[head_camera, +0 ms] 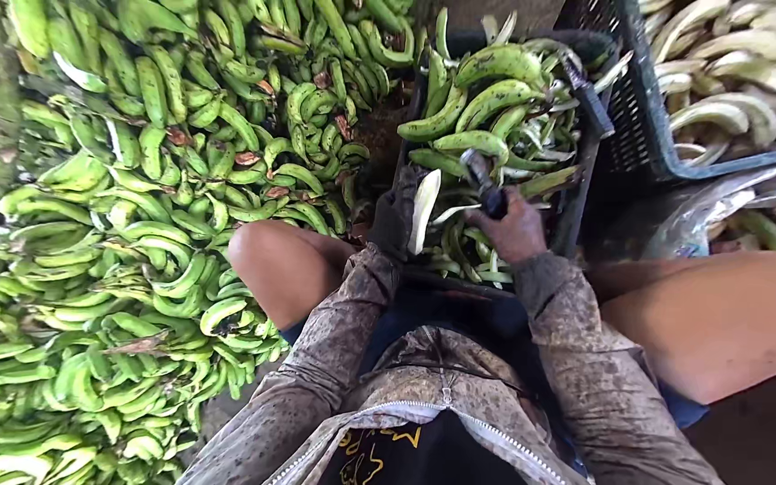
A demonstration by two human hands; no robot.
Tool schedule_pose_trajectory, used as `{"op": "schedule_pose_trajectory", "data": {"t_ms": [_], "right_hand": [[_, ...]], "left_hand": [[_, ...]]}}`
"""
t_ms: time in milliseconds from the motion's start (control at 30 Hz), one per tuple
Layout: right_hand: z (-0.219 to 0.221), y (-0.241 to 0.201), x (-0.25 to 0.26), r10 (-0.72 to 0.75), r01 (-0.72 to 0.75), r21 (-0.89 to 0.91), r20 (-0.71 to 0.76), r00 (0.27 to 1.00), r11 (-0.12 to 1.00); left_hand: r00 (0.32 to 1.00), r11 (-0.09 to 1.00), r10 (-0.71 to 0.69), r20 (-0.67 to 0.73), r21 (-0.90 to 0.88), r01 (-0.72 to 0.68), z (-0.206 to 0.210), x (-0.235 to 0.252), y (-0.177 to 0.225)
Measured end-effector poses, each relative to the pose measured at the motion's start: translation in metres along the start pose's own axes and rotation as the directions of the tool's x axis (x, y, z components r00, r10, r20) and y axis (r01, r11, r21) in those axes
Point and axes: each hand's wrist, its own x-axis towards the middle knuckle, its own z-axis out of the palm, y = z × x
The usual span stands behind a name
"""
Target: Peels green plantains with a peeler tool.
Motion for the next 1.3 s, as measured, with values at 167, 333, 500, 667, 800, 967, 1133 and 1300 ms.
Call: {"op": "schedule_pose_trajectory", "data": {"t_ms": [167,333,500,667,800,967,1133,1300], "right_hand": [[0.014,-0.001,-0.008,0.003,-0.067,0.491,0.130,0.991,0.869],[-0.002,-0.007,-0.008,0.168,-0.244,0.758,0.178,0.969,0.605],[-0.078,0.003,0.003,0.205,0.193,0.809,-0.358,0.911,0.555],[-0.088,0.011,0.013,0.221,0.247,0.831,-0.398,0.890,0.499],[-0.046,0.007,0.014,0.251,0.033,0.740,-0.270,0.930,0.672],[-0.029,0.005,0.020,0.242,-0.081,0.587,-0.201,0.949,0.805],[-0.021,0.014,0.026,0.239,-0.130,0.454,-0.189,0.953,0.881],[-0.015,0.017,0.038,0.197,-0.145,0.246,-0.200,0.960,0.958]], "left_hand": [[0.878,0.844,0.400,0.264,0.267,-0.465,0.012,0.000,-0.024],[0.746,0.669,0.516,0.422,0.346,-0.658,0.040,-0.011,-0.005],[0.881,0.676,0.404,0.246,0.568,-0.469,0.032,0.021,0.008],[0.921,0.319,0.290,0.261,0.881,-0.350,0.037,0.068,0.041],[0.936,0.073,0.210,0.282,0.950,-0.303,0.052,0.088,0.046],[0.884,-0.099,0.218,0.414,0.910,-0.401,0.049,0.093,0.032],[0.889,-0.109,0.231,0.396,0.918,-0.380,0.045,0.095,0.016],[0.899,0.060,0.295,0.323,0.933,-0.355,0.031,0.101,0.015]]}}
